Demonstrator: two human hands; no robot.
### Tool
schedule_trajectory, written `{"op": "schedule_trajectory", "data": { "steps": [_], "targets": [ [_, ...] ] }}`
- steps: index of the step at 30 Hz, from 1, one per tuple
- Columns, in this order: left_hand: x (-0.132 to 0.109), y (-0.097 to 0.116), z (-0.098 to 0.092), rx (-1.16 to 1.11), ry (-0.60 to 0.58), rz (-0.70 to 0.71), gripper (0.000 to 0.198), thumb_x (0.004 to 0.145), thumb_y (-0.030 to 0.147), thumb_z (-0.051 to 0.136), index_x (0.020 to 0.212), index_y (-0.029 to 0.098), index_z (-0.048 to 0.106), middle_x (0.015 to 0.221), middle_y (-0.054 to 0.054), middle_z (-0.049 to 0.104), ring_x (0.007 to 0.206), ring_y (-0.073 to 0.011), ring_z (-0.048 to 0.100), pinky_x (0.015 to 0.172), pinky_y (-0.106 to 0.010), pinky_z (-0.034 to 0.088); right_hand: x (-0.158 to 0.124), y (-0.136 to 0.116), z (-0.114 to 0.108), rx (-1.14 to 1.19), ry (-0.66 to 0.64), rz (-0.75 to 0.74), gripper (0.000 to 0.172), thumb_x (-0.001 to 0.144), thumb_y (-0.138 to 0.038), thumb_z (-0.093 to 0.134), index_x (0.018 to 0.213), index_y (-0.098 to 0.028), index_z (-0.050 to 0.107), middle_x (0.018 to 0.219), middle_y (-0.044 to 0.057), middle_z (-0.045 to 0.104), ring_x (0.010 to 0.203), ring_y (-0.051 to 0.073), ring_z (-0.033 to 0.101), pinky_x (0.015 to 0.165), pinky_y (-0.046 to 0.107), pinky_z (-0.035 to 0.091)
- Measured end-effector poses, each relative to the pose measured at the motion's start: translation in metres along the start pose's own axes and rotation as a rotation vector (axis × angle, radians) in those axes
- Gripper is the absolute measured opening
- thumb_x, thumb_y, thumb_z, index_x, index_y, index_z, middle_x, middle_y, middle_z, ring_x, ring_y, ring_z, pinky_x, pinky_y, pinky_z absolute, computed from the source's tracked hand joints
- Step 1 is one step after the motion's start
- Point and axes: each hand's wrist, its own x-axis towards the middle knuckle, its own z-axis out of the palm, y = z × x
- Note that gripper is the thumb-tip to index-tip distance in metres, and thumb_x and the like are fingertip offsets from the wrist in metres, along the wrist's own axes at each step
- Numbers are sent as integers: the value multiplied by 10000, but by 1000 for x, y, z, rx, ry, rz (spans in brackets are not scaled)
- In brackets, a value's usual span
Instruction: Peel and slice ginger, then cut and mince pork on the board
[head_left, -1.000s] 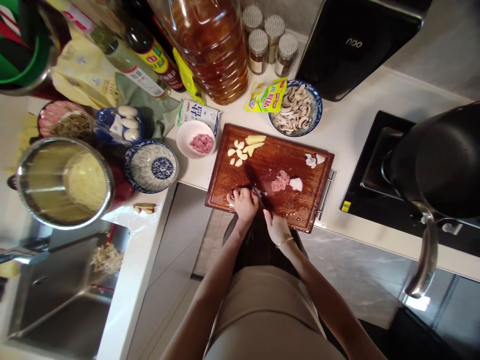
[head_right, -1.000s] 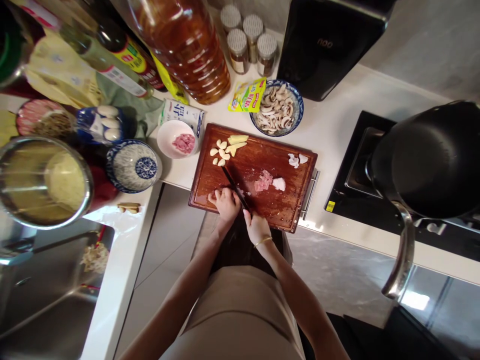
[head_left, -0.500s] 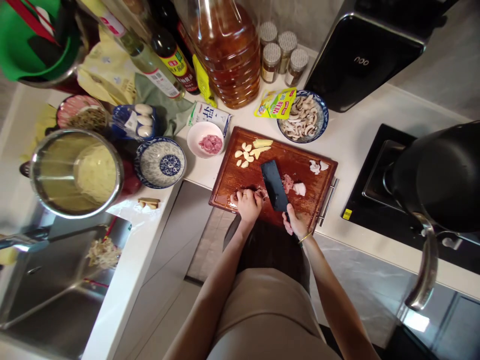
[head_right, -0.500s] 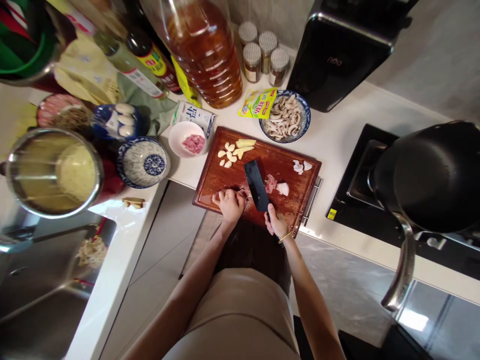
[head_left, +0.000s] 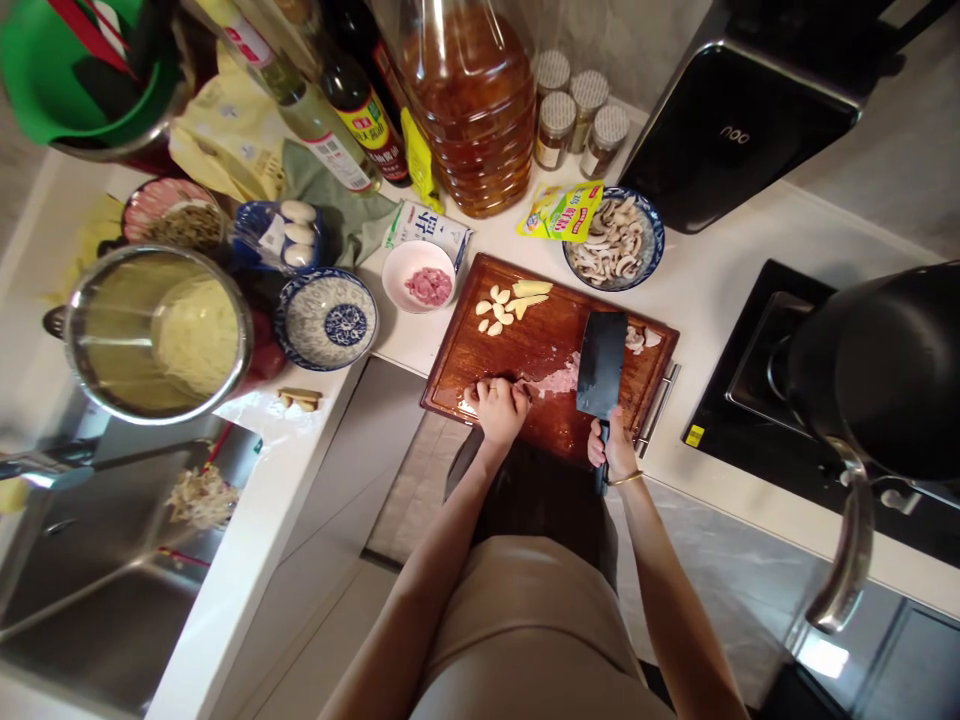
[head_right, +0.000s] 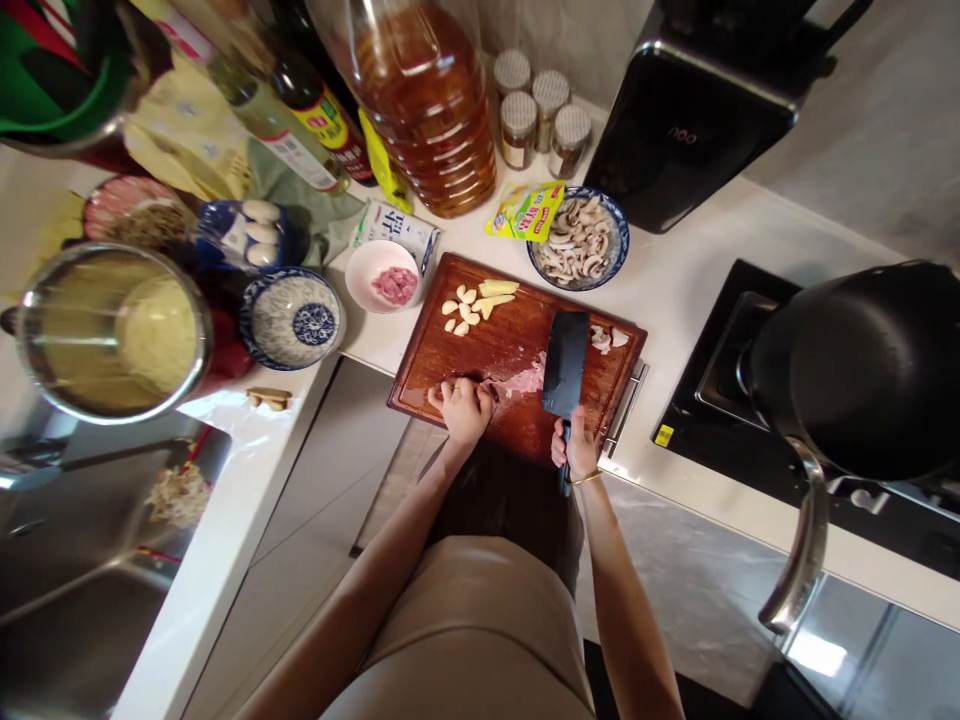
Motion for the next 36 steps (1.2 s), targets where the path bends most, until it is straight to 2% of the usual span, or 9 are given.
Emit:
{"op": "schedule_trajectory", "data": {
  "steps": [2, 4, 7, 9, 12, 15, 22, 29, 36],
  "targets": [
    [0, 0, -1, -10, -5, 1, 170, 800, 291, 393, 774, 189, 526, 826, -92, 606, 934, -263, 447, 931, -478, 200, -10, 0, 4, -231, 54, -105, 575, 788, -706, 155, 577, -220, 379, 371, -79, 308, 272, 71, 301, 301, 200, 272],
    [0, 0, -1, -18, -4, 3, 164, 797, 285, 395, 775, 191, 528, 824, -89, 605, 931, -262, 450, 932, -480, 197, -19, 1, 12, -573, 109, -246, 583, 831, -646, 162, 556, -211, 435, 403, -24, 427, 361, 103, 438, 405, 225, 365],
    [0, 0, -1, -22, -2, 12, 154, 790, 277, 403, 772, 191, 529, 830, -88, 604, 926, -262, 453, 930, -476, 202, -28, 7, 31, -1030, 195, -407, 583, 874, -569, 185, 655, -184, 566, 600, 72, 612, 575, 167, 586, 581, 271, 426],
    [0, -1, -1, -15, -3, 23, 152, 789, 277, 404, 767, 192, 529, 836, -88, 603, 928, -264, 454, 930, -472, 204, -28, 11, 47, -1220, 241, -394, 576, 894, -529, 184, 773, -160, 610, 672, 109, 645, 614, 189, 609, 596, 281, 422],
    [-1, -1, -1, -2, -21, 51, 147, 788, 279, 407, 754, 195, 523, 823, -89, 598, 929, -266, 455, 927, -471, 204, -21, 16, 67, -1386, 282, -307, 571, 902, -511, 197, 844, -130, 618, 654, 133, 643, 584, 197, 614, 563, 276, 410],
    [-1, -2, -2, 4, -24, 57, 133, 781, 272, 416, 754, 194, 520, 823, -91, 596, 930, -269, 456, 926, -472, 203, -16, 17, 69, -1384, 288, -294, 588, 893, -532, 199, 857, -124, 620, 651, 142, 641, 578, 210, 616, 562, 286, 410],
    [-1, -4, -3, -21, -11, 9, 150, 797, 267, 390, 769, 189, 515, 816, -82, 596, 910, -261, 460, 930, -468, 194, -28, 20, 39, -1091, 294, -447, 613, 916, -475, 136, 829, -146, 646, 689, 98, 654, 681, 193, 620, 696, 309, 440],
    [-2, -3, -4, -11, -14, 24, 182, 820, 274, 359, 795, 180, 514, 834, -90, 592, 925, -264, 458, 930, -475, 178, -48, 29, 64, -1088, 255, -487, 562, 914, -462, 191, 903, -114, 632, 858, 149, 664, 829, 232, 616, 745, 324, 446],
    [-2, -6, -1, 43, -39, 46, 152, 794, 256, 381, 801, 168, 504, 849, -98, 591, 920, -270, 454, 922, -475, 192, -51, 33, 65, -1097, 219, -429, 498, 916, -429, 230, 991, -129, 620, 882, 140, 668, 891, 238, 613, 807, 331, 442]
  ]
}}
